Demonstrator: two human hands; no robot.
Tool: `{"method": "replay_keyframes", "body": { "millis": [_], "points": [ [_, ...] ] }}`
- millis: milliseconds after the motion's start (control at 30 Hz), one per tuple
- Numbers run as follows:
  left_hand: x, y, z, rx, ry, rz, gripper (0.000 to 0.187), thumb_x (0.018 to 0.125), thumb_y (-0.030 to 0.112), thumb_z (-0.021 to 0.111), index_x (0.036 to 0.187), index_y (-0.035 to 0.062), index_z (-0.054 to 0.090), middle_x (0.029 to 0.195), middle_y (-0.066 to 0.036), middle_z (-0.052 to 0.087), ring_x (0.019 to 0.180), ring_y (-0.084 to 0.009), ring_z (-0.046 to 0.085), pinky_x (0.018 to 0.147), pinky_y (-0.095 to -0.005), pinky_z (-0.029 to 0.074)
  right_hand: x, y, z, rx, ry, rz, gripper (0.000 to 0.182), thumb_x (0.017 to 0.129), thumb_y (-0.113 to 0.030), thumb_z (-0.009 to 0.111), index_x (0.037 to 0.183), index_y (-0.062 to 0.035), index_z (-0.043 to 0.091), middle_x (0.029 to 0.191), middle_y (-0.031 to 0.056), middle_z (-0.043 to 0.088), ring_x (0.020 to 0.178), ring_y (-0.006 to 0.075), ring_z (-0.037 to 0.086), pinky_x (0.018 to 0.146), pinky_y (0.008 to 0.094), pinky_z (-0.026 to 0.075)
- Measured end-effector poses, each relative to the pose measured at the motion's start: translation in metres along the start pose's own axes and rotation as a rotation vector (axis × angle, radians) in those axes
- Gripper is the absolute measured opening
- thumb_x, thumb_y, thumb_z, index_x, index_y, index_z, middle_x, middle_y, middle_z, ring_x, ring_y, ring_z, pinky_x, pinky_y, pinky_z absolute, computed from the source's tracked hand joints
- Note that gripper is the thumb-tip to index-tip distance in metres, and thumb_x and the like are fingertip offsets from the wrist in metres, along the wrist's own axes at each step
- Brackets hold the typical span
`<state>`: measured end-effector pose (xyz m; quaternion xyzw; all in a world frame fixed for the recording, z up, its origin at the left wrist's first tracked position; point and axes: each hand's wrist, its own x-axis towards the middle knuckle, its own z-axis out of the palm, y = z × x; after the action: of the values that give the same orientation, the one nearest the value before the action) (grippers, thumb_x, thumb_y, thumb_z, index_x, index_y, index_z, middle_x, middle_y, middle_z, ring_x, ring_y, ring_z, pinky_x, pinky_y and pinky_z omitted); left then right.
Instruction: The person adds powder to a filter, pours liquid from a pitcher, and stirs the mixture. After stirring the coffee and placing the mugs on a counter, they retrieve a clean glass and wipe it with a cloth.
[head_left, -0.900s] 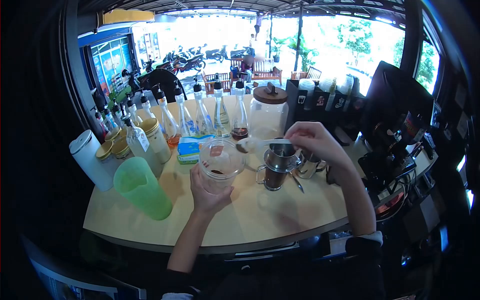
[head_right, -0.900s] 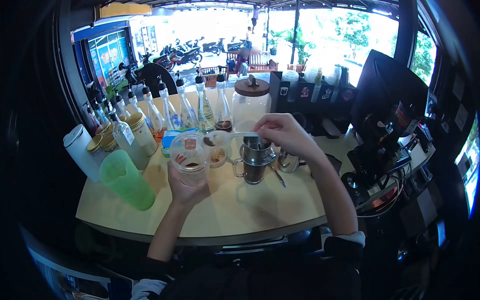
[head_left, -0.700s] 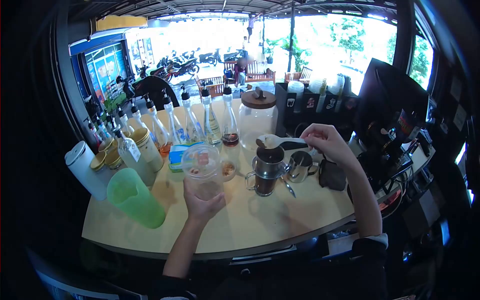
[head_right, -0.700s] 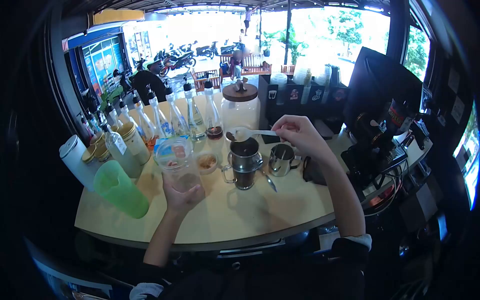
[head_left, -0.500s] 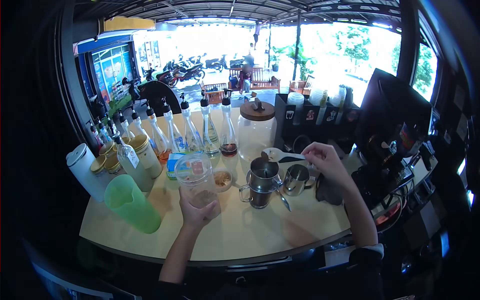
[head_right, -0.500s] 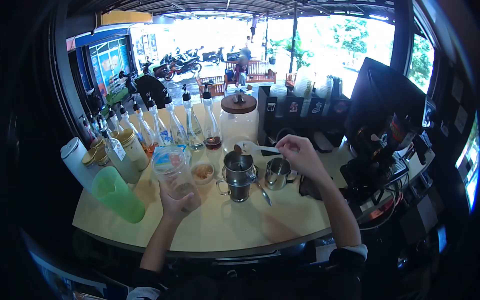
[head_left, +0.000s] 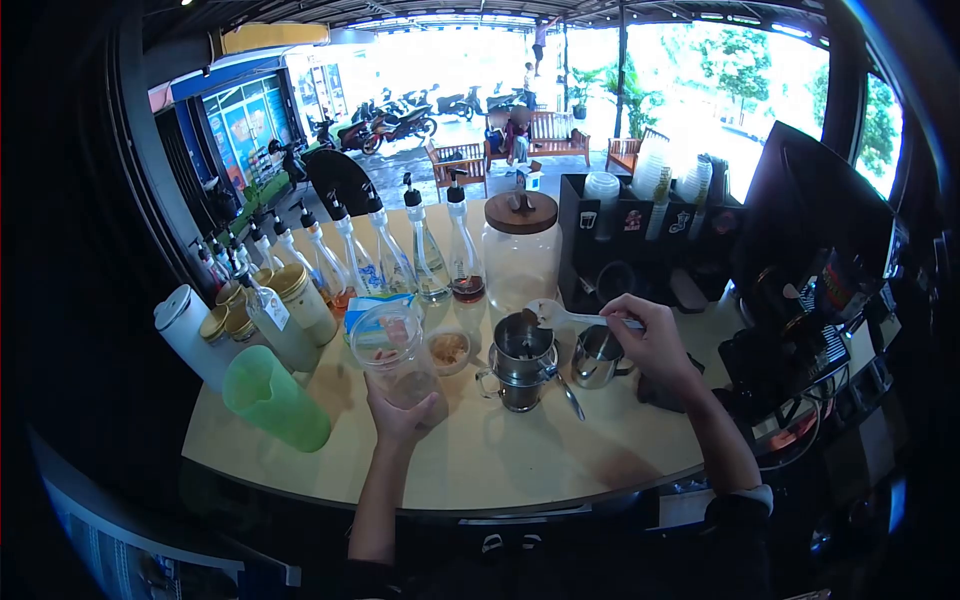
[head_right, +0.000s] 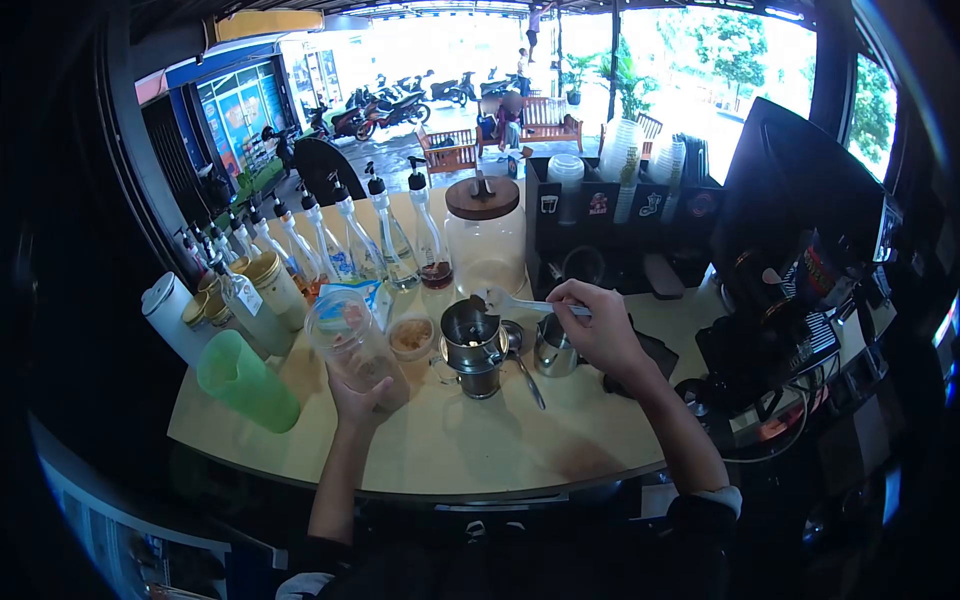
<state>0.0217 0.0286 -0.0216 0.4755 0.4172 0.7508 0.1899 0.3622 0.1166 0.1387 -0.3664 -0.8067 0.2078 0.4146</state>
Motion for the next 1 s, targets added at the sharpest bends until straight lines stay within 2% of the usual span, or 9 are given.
{"method": "replay_keyframes", "body": {
  "millis": [267, 500, 567, 667, 800, 867, 1000],
  "points": [
    [-0.006, -0.004, -0.004, 0.105, 0.013, -0.064, 0.098, 0.051, 0.009, 0.085, 0.131, 0.0018, 0.030, 0.121, -0.012, 0.048, 0.112, -0.0231, 0.051, 0.096, -0.0360, 0.043, -0.005, -0.005, -0.002, 0.020, 0.040, -0.027, 0.009, 0.083, -0.005, 0.058, 0.089, 0.0004, 0.063, 0.065, 0.0077, 0.060, 0.058, 0.0110, 0.056, 0.054, 0.0261, 0.044],
    [-0.006, -0.011, -0.007, 0.116, 0.009, -0.003, 0.092, 0.053, 0.011, 0.084, 0.128, 0.0018, 0.032, 0.119, -0.013, 0.050, 0.110, -0.0233, 0.052, 0.093, -0.0367, 0.045, -0.014, -0.004, -0.002, 0.065, 0.007, 0.039, 0.010, 0.084, -0.005, 0.058, 0.091, 0.0000, 0.063, 0.070, 0.0065, 0.060, 0.060, 0.0105, 0.055, 0.053, 0.0252, 0.042],
    [-0.007, -0.009, -0.005, 0.049, -0.001, -0.044, 0.093, 0.052, 0.007, 0.085, 0.129, 0.0025, 0.033, 0.120, -0.011, 0.044, 0.115, -0.0238, 0.047, 0.098, -0.0376, 0.043, -0.018, -0.005, 0.001, 0.092, 0.021, 0.030, 0.010, 0.084, -0.005, 0.058, 0.092, -0.0002, 0.063, 0.072, 0.0062, 0.060, 0.060, 0.0099, 0.054, 0.053, 0.0247, 0.040],
    [-0.007, -0.008, -0.007, 0.100, -0.004, -0.050, 0.093, 0.052, 0.007, 0.084, 0.129, 0.0025, 0.033, 0.121, -0.011, 0.044, 0.116, -0.0243, 0.047, 0.098, -0.0375, 0.043, -0.024, -0.008, 0.002, 0.020, -0.033, -0.026, 0.011, 0.084, -0.006, 0.059, 0.093, -0.0004, 0.062, 0.074, 0.0067, 0.059, 0.062, 0.0101, 0.054, 0.054, 0.0243, 0.040],
    [-0.007, -0.006, -0.006, 0.074, -0.002, -0.057, 0.092, 0.053, 0.006, 0.084, 0.129, 0.0023, 0.033, 0.122, -0.011, 0.044, 0.116, -0.0244, 0.047, 0.097, -0.0376, 0.043, -0.026, -0.004, 0.007, 0.048, -0.002, -0.069, 0.010, 0.085, -0.005, 0.059, 0.093, 0.0003, 0.062, 0.078, 0.0087, 0.060, 0.067, 0.0140, 0.059, 0.056, 0.0272, 0.046],
    [-0.006, -0.011, -0.008, 0.147, 0.011, -0.005, 0.091, 0.053, 0.016, 0.086, 0.126, 0.0019, 0.034, 0.118, -0.013, 0.050, 0.108, -0.0233, 0.053, 0.092, -0.0362, 0.046, -0.026, -0.006, 0.008, 0.097, 0.017, -0.094, 0.010, 0.085, -0.004, 0.059, 0.093, 0.0008, 0.062, 0.080, 0.0095, 0.061, 0.069, 0.0154, 0.061, 0.057, 0.0279, 0.048],
    [-0.007, -0.013, -0.007, 0.113, 0.027, -0.005, 0.091, 0.052, 0.017, 0.087, 0.125, 0.0022, 0.034, 0.117, -0.013, 0.050, 0.108, -0.0235, 0.053, 0.091, -0.0361, 0.046, -0.026, -0.013, 0.003, -0.003, -0.041, -0.114, 0.009, 0.085, -0.002, 0.058, 0.093, 0.0019, 0.061, 0.085, 0.0103, 0.062, 0.073, 0.0169, 0.063, 0.059, 0.0275, 0.051]
  ]
}}
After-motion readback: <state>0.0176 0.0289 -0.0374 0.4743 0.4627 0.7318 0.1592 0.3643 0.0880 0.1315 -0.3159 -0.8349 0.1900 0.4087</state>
